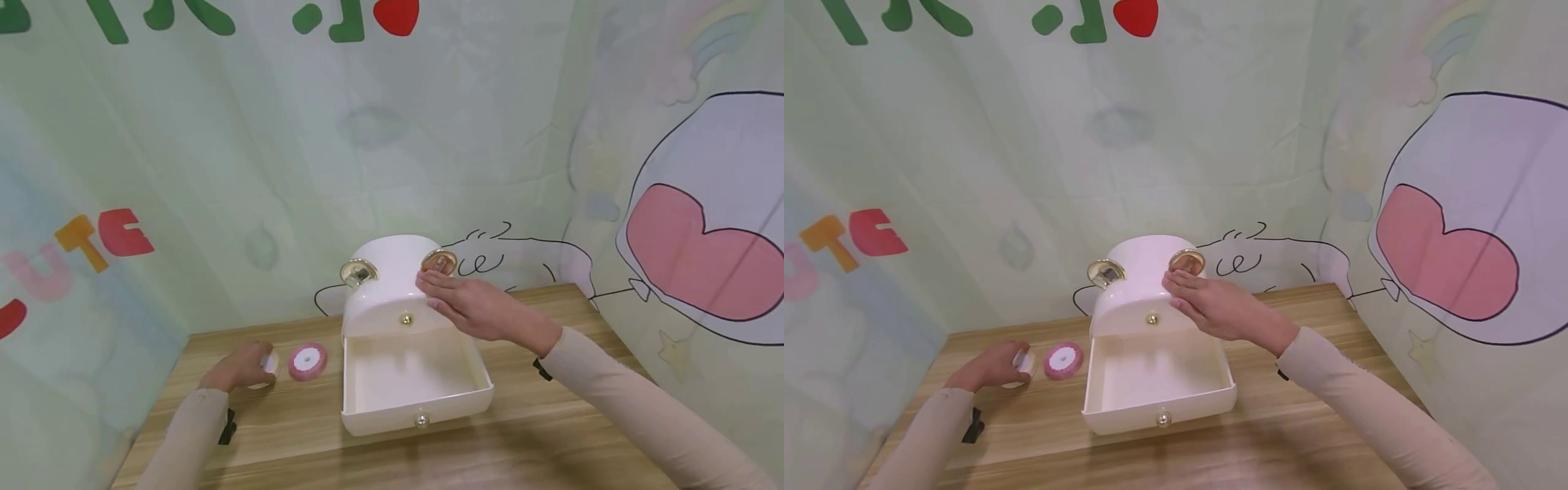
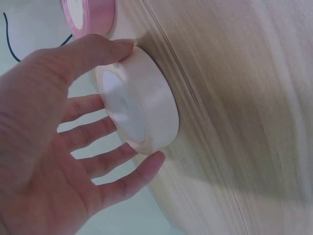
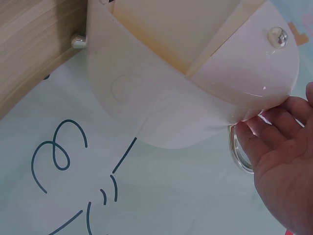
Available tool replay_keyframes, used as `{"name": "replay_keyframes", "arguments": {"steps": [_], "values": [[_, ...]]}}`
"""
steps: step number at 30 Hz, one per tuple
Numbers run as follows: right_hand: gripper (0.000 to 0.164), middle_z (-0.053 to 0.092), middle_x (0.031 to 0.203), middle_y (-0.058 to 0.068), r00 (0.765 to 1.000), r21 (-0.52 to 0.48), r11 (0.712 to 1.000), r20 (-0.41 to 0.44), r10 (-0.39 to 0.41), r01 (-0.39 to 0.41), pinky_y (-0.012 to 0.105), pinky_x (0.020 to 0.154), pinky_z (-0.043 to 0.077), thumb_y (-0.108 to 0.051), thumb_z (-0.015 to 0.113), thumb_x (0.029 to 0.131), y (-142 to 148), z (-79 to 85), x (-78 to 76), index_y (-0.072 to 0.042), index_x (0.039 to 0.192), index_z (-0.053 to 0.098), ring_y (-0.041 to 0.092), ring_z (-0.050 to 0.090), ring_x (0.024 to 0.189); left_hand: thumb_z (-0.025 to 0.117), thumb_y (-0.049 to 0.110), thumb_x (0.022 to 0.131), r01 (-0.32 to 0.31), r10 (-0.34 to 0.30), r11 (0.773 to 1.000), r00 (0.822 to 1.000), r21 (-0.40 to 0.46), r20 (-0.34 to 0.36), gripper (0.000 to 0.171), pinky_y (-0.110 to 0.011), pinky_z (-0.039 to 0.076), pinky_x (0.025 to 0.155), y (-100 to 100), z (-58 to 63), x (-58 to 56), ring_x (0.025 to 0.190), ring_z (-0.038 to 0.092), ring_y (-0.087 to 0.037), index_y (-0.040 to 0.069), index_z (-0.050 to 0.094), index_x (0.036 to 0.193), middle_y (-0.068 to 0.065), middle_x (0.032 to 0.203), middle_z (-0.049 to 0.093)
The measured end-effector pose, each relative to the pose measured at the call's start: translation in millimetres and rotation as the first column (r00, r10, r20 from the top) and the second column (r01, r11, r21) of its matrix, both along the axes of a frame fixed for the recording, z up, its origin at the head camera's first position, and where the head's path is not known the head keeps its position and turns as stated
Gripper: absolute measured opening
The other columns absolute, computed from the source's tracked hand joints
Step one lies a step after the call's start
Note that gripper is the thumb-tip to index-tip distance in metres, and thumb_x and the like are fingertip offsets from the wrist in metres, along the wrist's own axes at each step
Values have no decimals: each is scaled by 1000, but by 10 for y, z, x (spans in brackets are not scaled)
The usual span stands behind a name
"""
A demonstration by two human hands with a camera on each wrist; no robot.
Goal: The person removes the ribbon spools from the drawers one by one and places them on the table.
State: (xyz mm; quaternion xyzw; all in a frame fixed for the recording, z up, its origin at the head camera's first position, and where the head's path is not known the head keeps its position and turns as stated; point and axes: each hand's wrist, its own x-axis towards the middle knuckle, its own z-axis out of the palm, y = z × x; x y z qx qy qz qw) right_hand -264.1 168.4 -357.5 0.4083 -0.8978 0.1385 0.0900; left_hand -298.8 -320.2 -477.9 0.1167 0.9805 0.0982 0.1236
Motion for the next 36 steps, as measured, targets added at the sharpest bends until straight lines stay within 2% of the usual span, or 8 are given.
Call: {"name": "replay_keyframes", "arguments": {"steps": [7,10,14,19,27,36], "values": [[51,43,165,10,1000,1,1000,11,-6,6,48,123,40,-31,44,113,1,-2,7,-6,157,45,27,41,155,84,21,85,4,-4,1000,1000,10,-1,69,-61,52,100,16,21,23,109,62,-39,-16,54,135,-33,127,63],[51,44,165,10,1000,1,1000,7,-5,5,48,123,40,-31,44,113,0,-12,7,-6,157,46,27,42,155,83,24,87,-14,14,1000,1000,6,9,71,-62,52,100,26,17,33,109,62,-40,-16,53,137,-34,129,62],[50,44,165,10,1000,4,1000,0,-4,4,47,123,41,-31,44,113,-4,-15,5,-7,157,46,27,42,155,79,34,91,-54,54,998,998,-21,17,78,-66,49,106,43,66,54,123,59,-50,-14,48,144,-39,140,55],[50,44,165,10,1000,3,1000,-2,-3,3,47,122,41,-30,44,113,-11,-8,7,-7,157,46,27,42,155,71,34,97,-43,43,999,999,-33,-13,80,-68,42,113,61,266,112,139,47,-59,-17,39,149,-43,151,44],[49,47,163,13,999,-6,1000,-41,11,-11,48,122,42,-26,45,112,-12,17,28,-4,156,47,30,45,153,70,30,98,-56,48,994,994,-95,-94,69,-66,49,106,264,589,227,128,56,-56,-17,47,142,-43,141,51],[50,46,164,12,1000,14,1000,-26,3,-3,48,125,37,-28,44,113,-18,21,21,-4,156,47,30,41,155,73,34,97,24,-56,987,978,-158,-202,67,-62,54,103,641,809,531,125,63,-50,-10,52,144,-35,140,60]]}}
